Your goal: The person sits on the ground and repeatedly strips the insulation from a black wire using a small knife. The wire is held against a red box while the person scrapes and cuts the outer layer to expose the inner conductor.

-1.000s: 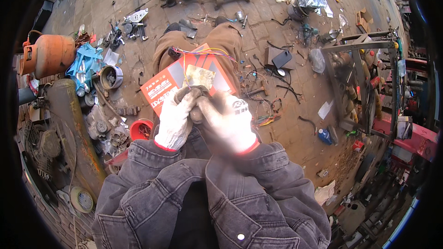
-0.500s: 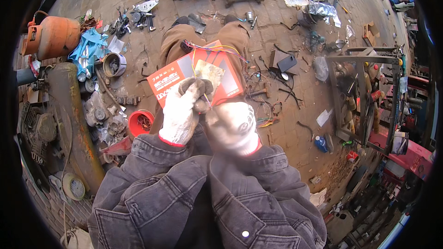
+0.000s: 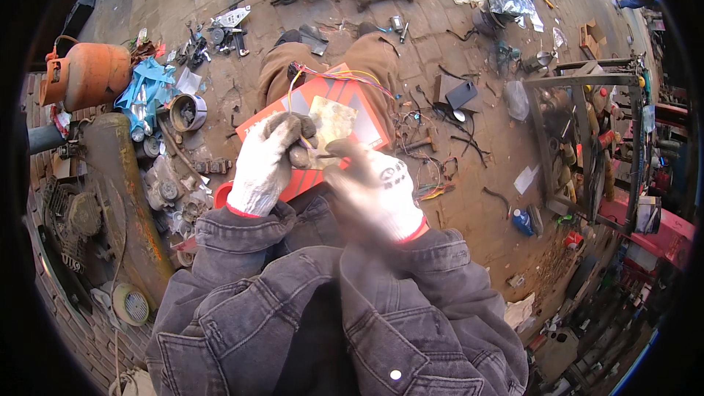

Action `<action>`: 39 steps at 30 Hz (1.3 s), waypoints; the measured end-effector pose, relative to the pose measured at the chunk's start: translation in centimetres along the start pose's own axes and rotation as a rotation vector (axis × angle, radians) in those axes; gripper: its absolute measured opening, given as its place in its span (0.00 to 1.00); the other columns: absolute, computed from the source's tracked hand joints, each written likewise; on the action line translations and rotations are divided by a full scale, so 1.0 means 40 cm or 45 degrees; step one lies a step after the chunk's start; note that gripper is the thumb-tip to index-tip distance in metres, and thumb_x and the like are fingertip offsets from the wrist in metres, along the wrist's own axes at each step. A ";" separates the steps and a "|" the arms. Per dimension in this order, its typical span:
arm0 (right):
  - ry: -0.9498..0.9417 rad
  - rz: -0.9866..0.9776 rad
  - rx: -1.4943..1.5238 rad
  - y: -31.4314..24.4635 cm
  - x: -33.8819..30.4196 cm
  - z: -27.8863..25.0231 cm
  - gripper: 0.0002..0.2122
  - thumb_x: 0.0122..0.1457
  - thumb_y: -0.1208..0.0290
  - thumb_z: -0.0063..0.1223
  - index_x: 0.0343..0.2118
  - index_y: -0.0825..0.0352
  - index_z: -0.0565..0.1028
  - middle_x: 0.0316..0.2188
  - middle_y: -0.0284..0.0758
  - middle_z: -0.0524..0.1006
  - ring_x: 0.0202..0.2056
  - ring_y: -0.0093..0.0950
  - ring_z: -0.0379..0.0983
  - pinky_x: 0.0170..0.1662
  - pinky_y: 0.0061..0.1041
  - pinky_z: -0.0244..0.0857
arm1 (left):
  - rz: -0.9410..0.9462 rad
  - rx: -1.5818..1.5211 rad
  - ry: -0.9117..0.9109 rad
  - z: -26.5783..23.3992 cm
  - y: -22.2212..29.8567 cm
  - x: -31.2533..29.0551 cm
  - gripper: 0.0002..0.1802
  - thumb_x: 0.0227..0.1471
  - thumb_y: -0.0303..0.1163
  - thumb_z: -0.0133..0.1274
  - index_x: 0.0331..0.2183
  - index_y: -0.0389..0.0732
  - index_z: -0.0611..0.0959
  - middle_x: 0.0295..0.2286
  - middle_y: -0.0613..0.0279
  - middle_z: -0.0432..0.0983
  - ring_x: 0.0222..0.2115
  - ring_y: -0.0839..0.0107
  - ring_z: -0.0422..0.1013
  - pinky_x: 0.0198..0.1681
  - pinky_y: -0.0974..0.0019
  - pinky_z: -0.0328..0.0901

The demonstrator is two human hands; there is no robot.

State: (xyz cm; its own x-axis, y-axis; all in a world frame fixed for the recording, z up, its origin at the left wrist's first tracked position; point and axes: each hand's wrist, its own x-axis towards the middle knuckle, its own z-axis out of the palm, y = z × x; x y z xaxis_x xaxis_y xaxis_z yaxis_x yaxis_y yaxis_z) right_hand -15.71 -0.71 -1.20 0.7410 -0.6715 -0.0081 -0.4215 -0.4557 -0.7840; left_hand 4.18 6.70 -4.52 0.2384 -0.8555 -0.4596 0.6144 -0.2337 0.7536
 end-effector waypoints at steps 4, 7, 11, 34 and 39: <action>-0.081 -0.001 0.012 0.003 0.016 0.009 0.11 0.62 0.73 0.61 0.47 0.66 0.82 0.37 0.37 0.85 0.38 0.24 0.82 0.45 0.26 0.74 | -0.012 0.143 -0.014 -0.017 0.005 -0.007 0.19 0.68 0.35 0.51 0.50 0.30 0.82 0.40 0.57 0.83 0.29 0.77 0.75 0.37 0.71 0.71; -0.106 0.152 0.154 0.009 0.021 0.020 0.11 0.63 0.72 0.60 0.47 0.67 0.82 0.38 0.39 0.85 0.39 0.26 0.83 0.46 0.26 0.74 | 0.023 0.175 0.021 -0.017 0.010 -0.016 0.21 0.67 0.36 0.51 0.52 0.31 0.81 0.41 0.58 0.83 0.30 0.77 0.75 0.37 0.70 0.71; -0.181 0.302 0.194 0.014 0.024 0.044 0.12 0.63 0.72 0.60 0.47 0.68 0.81 0.40 0.38 0.85 0.41 0.26 0.83 0.47 0.26 0.74 | -0.038 0.348 0.049 -0.018 0.030 -0.032 0.26 0.64 0.37 0.54 0.58 0.31 0.78 0.43 0.58 0.83 0.34 0.76 0.77 0.41 0.69 0.72; 0.008 0.177 -0.114 -0.022 0.022 0.040 0.13 0.58 0.65 0.70 0.41 0.67 0.83 0.32 0.41 0.85 0.33 0.34 0.85 0.38 0.28 0.77 | -0.505 0.306 -0.174 -0.085 0.066 -0.122 0.22 0.68 0.43 0.53 0.47 0.32 0.85 0.37 0.55 0.85 0.30 0.77 0.77 0.34 0.71 0.71; 0.110 0.123 0.020 -0.019 0.013 0.049 0.12 0.60 0.69 0.68 0.43 0.69 0.82 0.33 0.42 0.85 0.34 0.30 0.85 0.40 0.27 0.78 | -0.425 -0.039 -0.079 -0.038 0.041 -0.136 0.24 0.62 0.43 0.62 0.46 0.30 0.84 0.29 0.61 0.84 0.21 0.83 0.74 0.25 0.79 0.66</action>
State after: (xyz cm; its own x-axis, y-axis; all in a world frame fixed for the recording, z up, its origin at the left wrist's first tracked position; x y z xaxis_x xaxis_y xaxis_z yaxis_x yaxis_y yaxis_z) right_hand -13.99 0.45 -1.84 0.6495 -0.7597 -0.0312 -0.4800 -0.3778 -0.7917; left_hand 5.02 11.65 -1.52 -0.0256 -0.7610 -0.6482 0.6733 -0.4924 0.5515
